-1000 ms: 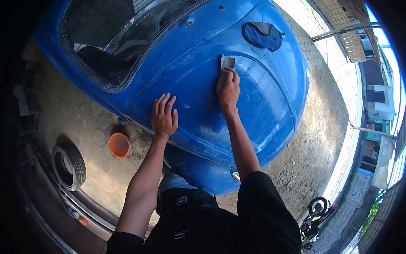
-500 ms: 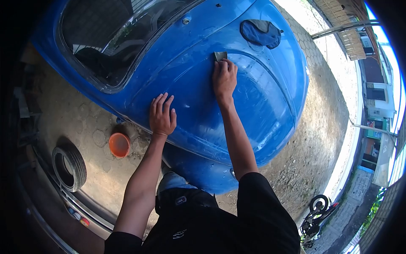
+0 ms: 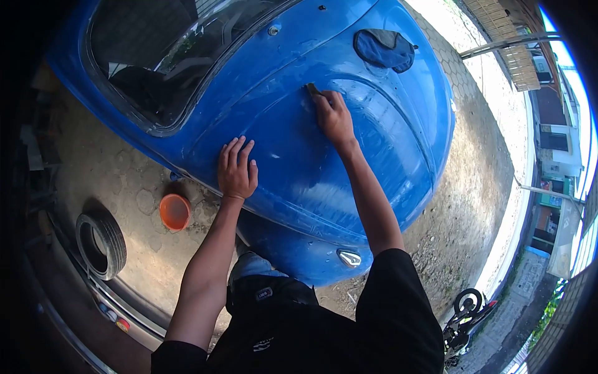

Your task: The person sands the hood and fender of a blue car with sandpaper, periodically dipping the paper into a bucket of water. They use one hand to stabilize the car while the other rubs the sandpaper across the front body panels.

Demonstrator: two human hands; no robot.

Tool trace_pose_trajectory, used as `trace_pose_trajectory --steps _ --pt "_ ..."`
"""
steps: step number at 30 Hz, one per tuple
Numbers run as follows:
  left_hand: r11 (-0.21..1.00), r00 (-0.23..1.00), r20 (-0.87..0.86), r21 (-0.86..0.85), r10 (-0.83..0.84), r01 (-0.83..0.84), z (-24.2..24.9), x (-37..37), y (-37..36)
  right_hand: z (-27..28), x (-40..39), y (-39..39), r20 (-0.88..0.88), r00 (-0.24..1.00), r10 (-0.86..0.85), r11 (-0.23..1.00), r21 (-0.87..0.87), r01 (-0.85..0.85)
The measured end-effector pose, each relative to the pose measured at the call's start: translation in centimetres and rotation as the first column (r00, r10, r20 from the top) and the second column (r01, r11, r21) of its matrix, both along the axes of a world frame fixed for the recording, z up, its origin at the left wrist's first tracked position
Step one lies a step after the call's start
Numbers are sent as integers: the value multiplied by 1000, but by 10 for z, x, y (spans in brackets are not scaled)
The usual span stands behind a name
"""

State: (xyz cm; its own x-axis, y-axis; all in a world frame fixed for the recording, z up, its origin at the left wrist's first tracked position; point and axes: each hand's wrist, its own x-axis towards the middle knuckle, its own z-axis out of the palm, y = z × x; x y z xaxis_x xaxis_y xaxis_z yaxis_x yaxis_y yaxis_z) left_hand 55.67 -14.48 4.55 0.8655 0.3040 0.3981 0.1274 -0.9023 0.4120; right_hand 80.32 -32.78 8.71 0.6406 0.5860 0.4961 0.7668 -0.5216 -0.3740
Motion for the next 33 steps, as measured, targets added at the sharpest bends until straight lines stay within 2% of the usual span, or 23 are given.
trace_pose_trajectory --steps 3,5,6,7,8,9,11,12,13,14,15,16,17,18,19,20,23,24,25,27,29,30,33 --pt "1000 1000 5 5 7 -7 1 0 0 4 39 -7 41 898 -439 897 78 435" --pt "1000 1000 8 9 2 -2 1 0 0 0 28 15 0 871 -491 866 110 488" --pt "1000 1000 -1 8 3 -3 1 0 -1 -4 15 26 -33 939 -343 932 113 344" --pt "1000 1000 -7 11 5 -5 2 0 -1 -2 -7 37 -31 993 -113 992 54 115" --pt "1000 1000 -14 16 5 -5 3 0 0 3 -33 44 5 985 173 985 14 -173" --pt "1000 1000 -14 14 4 -3 3 0 0 0 -48 45 26 921 390 920 -65 -387" --pt "1000 1000 -18 10 5 -5 3 0 0 8 -29 36 63 898 435 894 -149 -422" --pt "1000 1000 -15 10 2 -2 3 1 1 6 -12 31 51 977 209 976 -80 -204" --pt "1000 1000 -16 7 1 -1 3 1 1 3 8 27 17 1000 -26 999 -20 27" --pt "1000 1000 -19 0 -1 1 2 -1 0 -2 27 21 11 964 -264 964 46 263" --pt "1000 1000 -20 -12 6 -7 0 -3 -1 0 33 19 -9 873 -487 868 105 485" --pt "1000 1000 -15 -22 10 -11 -1 -3 -1 -6 28 26 33 857 -515 852 127 507" --pt "1000 1000 -6 -29 11 -11 -1 -1 -1 -3 13 37 48 904 -424 904 87 420" --pt "998 998 -14 0 56 -56 0 -2 -2 -4 -9 46 25 978 -208 977 55 207" --pt "994 995 -20 32 101 -100 1 -5 -4 -5 -34 52 -4 1000 18 999 31 -18" --pt "988 989 -23 67 144 -142 1 -5 -3 -3 -57 51 11 962 274 962 -10 -274" --pt "937 939 7 72 343 -343 -4 -6 -5 2 -35 44 121 887 446 895 -86 -439" --pt "904 906 3 59 424 -423 -7 -6 -7 2 -24 41 85 970 227 974 -36 -225" --pt "886 887 14 38 462 -462 -9 -7 -8 1 -11 43 34 999 0 1000 19 0" --pt "844 843 41 -12 537 -537 -11 -6 -9 -4 -24 61 12 962 -272 951 153 268" --pt "839 838 42 -40 544 -543 -10 -6 -9 -10 -68 75 -63 998 -5 992 126 13" --pt "836 835 47 -54 548 -546 -9 -6 -10 -12 -95 76 -10 978 211 977 48 -210" --pt "786 787 40 -102 615 -609 -10 -6 -11 -1 -104 73 46 898 438 897 -91 -433"
